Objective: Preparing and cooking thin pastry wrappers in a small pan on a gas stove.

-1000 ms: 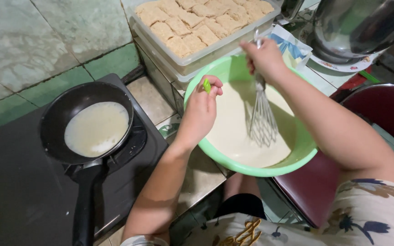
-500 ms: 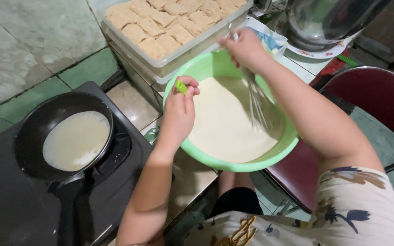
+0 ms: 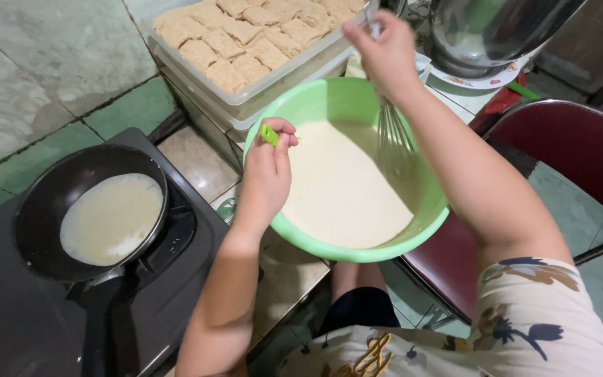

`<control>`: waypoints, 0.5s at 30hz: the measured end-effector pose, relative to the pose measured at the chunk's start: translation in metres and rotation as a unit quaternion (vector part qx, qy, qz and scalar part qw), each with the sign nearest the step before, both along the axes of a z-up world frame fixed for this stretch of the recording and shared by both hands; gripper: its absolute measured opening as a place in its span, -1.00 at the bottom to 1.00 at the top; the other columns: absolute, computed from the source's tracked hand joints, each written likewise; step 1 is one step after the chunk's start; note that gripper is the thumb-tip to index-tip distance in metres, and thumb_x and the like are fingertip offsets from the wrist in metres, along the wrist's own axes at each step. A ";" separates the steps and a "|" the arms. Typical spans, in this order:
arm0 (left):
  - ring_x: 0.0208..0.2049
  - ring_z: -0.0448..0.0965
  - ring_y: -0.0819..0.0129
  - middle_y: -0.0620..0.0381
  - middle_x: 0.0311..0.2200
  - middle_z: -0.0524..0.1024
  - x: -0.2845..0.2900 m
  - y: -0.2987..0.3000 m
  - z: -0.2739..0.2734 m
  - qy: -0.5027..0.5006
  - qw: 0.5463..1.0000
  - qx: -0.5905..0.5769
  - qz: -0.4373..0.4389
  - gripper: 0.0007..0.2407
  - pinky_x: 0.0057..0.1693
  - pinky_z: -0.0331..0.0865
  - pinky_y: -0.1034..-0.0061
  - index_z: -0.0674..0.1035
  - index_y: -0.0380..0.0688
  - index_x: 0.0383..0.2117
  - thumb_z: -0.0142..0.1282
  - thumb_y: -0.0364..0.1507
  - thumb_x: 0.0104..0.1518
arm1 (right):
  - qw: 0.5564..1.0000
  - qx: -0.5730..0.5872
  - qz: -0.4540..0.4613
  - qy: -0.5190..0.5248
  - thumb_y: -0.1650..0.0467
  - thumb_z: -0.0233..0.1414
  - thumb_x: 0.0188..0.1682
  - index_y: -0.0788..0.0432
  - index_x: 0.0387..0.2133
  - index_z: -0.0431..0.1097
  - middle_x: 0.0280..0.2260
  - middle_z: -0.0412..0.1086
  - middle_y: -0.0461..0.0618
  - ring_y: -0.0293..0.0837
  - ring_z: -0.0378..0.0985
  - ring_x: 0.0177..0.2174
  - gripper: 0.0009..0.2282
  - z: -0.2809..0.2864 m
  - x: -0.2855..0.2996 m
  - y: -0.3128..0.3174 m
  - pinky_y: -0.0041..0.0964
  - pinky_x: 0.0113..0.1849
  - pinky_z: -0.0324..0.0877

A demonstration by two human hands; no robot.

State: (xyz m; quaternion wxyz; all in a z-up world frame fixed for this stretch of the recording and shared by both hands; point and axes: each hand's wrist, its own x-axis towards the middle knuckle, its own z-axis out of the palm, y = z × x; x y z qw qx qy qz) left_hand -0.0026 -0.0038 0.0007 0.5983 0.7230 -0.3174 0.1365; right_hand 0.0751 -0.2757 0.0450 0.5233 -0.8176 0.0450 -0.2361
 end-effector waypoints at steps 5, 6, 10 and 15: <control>-0.25 0.60 0.25 0.00 -0.35 0.50 0.001 0.000 -0.001 -0.009 1.000 0.004 -0.003 -0.91 -0.05 0.46 0.42 0.44 -0.26 -0.16 -0.17 -0.54 0.40 | 0.958 0.082 0.091 -0.259 0.36 0.20 0.21 0.23 -0.30 0.28 -0.60 0.27 -0.14 -0.30 0.32 -0.67 -0.75 -0.003 -0.006 -0.009 -0.37 -0.60 0.19; -0.25 0.60 0.25 0.00 -0.35 0.50 0.001 0.000 0.000 -0.009 1.000 0.005 -0.006 -0.91 -0.05 0.46 0.42 0.44 -0.26 -0.16 -0.17 -0.54 0.40 | 0.958 0.082 0.089 -0.259 0.36 0.20 0.21 0.23 -0.30 0.28 -0.60 0.27 -0.14 -0.30 0.32 -0.67 -0.75 -0.002 -0.008 -0.008 -0.37 -0.60 0.19; -0.24 0.59 0.24 0.01 -0.34 0.50 0.001 0.000 -0.001 -0.014 1.000 0.005 -0.001 -0.91 -0.03 0.45 0.42 0.43 -0.26 -0.15 -0.17 -0.55 0.40 | 0.972 0.064 0.139 -0.178 0.36 0.17 0.22 0.23 -0.31 0.25 -0.63 0.25 -0.12 -0.30 0.28 -0.69 -0.75 0.012 -0.016 -0.008 -0.36 -0.62 0.19; -0.25 0.58 0.23 0.00 -0.35 0.50 0.001 0.001 -0.001 -0.015 1.000 0.005 0.001 -0.91 -0.04 0.45 0.42 0.43 -0.26 -0.15 -0.17 -0.55 0.39 | 1.000 -0.004 0.031 0.001 0.34 0.13 0.11 0.19 -0.42 0.33 -0.67 0.32 -0.14 -0.33 0.38 -0.72 -0.80 0.018 -0.016 -0.032 -0.37 -0.67 0.33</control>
